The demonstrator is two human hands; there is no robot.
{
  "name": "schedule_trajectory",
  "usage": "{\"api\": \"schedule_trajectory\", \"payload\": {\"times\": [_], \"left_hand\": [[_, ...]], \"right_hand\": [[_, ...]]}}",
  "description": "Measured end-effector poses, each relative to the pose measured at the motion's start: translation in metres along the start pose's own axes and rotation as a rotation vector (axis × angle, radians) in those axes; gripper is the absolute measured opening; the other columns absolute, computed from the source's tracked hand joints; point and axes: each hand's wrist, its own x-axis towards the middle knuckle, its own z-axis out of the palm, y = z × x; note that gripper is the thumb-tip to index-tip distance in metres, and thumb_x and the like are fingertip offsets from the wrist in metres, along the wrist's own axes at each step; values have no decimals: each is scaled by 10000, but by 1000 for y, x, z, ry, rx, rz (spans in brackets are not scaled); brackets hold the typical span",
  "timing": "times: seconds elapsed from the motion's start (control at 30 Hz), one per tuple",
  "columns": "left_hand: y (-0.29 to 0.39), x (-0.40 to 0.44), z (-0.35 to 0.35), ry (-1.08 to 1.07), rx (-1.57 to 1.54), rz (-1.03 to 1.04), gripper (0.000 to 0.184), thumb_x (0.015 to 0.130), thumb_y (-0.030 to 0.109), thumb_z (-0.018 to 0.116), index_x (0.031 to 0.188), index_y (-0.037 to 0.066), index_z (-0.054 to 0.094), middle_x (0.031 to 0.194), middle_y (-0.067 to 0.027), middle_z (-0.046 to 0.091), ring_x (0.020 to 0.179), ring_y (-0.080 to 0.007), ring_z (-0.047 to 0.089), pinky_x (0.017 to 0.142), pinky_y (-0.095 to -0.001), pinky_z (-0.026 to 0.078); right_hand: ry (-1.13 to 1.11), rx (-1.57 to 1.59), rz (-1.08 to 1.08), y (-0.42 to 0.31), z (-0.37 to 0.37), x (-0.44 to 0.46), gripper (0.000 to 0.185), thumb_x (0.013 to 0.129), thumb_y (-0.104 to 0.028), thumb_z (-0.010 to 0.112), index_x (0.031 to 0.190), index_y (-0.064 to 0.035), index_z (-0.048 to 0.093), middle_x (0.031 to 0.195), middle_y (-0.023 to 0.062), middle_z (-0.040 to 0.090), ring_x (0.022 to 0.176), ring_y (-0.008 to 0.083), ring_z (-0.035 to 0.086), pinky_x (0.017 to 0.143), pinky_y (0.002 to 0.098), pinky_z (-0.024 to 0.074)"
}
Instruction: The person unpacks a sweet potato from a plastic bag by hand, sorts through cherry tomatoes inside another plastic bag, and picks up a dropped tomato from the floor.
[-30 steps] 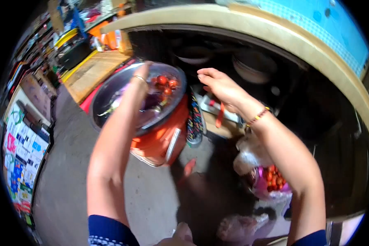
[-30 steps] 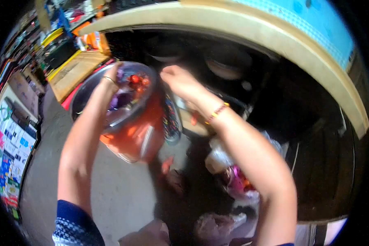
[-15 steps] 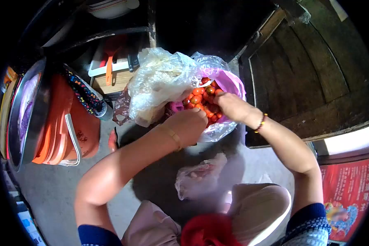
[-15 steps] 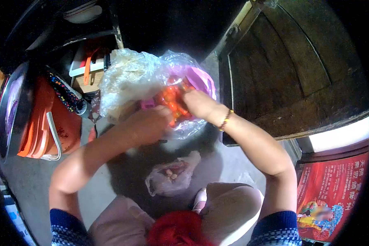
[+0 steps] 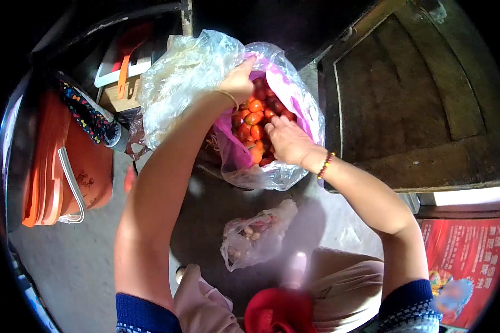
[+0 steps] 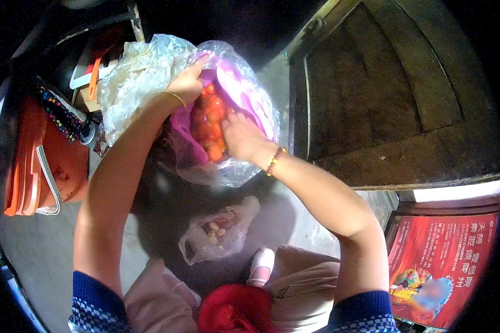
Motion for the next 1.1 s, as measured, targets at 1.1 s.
{"api": "schedule_trajectory", "payload": {"times": [1.1], "left_hand": [[-1,2,-15,-93,-402,-20,288,778,-19,486,1058,-45,550,964,-91,609,905,-154,579,832,-259,462]], "right_hand": [[80,-469,-111,37,-13,102,417,814,-134,472,1227,-189,492,1238,163,406,1107,381,431,995,444,323]]}}
